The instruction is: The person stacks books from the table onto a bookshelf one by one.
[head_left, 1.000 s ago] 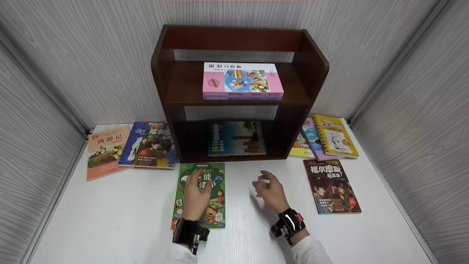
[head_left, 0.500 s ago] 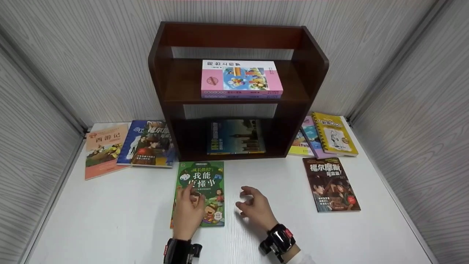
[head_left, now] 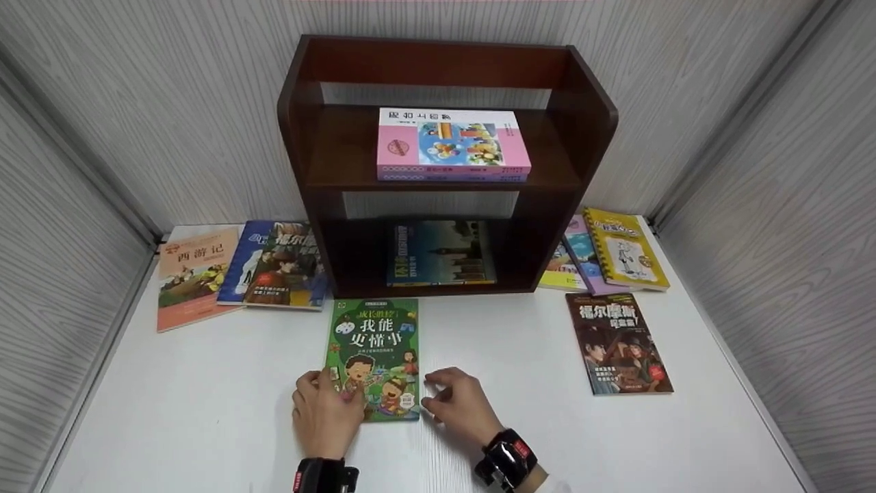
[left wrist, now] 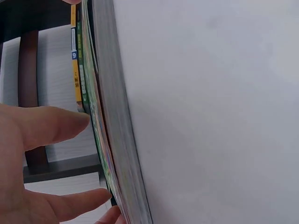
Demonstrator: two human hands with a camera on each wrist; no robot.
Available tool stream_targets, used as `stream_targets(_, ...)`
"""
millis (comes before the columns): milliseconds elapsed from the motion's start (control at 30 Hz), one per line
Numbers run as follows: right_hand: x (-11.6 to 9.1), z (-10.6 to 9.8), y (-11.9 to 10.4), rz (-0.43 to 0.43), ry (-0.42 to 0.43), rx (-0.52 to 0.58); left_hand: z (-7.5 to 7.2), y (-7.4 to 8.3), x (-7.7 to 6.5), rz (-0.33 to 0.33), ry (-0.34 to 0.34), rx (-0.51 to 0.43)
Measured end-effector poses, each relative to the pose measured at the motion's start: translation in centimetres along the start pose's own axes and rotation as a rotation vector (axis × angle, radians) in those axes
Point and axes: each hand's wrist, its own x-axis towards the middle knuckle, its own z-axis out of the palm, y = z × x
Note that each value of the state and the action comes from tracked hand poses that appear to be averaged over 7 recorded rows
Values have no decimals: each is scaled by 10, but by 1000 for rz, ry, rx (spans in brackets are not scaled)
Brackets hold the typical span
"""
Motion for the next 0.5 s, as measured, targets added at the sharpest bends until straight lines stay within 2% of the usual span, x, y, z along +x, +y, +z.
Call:
stream_targets(233, -1, 11, -5, 43, -10, 5, -7, -4, 4, -12, -36, 11)
stream_targets(500, 2, 15, -5, 30, 13, -34, -6, -3, 5, -24, -50, -12)
